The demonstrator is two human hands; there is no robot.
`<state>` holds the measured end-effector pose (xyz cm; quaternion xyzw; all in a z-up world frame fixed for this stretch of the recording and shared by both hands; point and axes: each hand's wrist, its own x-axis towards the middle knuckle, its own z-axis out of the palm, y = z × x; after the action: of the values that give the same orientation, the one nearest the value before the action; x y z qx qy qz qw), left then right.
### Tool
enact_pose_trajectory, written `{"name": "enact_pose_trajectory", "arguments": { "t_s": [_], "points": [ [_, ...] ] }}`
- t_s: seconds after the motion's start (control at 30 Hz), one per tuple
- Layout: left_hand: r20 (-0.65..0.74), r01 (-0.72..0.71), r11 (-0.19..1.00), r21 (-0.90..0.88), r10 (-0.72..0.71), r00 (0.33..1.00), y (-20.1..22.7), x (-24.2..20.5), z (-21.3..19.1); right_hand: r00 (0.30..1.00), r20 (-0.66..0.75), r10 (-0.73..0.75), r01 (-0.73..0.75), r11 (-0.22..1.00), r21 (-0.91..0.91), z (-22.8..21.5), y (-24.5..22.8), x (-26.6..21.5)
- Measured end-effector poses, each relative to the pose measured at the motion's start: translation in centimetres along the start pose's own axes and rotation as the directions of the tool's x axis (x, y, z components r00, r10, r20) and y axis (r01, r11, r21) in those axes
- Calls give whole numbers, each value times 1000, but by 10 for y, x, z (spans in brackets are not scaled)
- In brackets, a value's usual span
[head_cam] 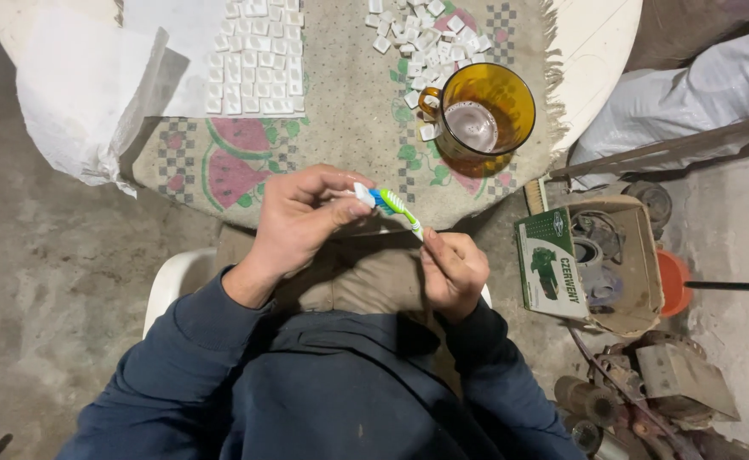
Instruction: Cleaning individual computer keyboard keys using a toothbrush and water, then drying them with a paper towel.
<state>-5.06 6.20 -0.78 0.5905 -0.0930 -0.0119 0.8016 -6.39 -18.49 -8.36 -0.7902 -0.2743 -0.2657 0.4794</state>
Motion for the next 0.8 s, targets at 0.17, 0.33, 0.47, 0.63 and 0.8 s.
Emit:
{"name": "enact_pose_trajectory", "arguments": {
  "t_s": [0.17, 0.33, 0.47, 0.63, 0.8],
  "points": [
    [52, 28, 989, 144, -36, 998, -11, -1, 3, 999, -25, -27, 28, 1000, 11, 1, -1, 1],
    [7, 3, 991, 132, -4, 1000, 8, 4, 0, 998, -26, -60, 58, 995, -76, -1, 3, 0],
    [60, 15, 997, 76, -19, 998, -14, -2, 0, 997, -43, 64, -61, 997, 56, 10, -9, -5],
    [-87, -15, 979, -203, -3, 996, -45, -5, 9, 955, 12, 295, -289, 926, 242, 16, -22, -16],
    [-71, -38, 909, -416, 9, 997, -50, -3, 26, 982, -124, 141, -128, 986, 106, 24, -13, -11]
  ]
}}
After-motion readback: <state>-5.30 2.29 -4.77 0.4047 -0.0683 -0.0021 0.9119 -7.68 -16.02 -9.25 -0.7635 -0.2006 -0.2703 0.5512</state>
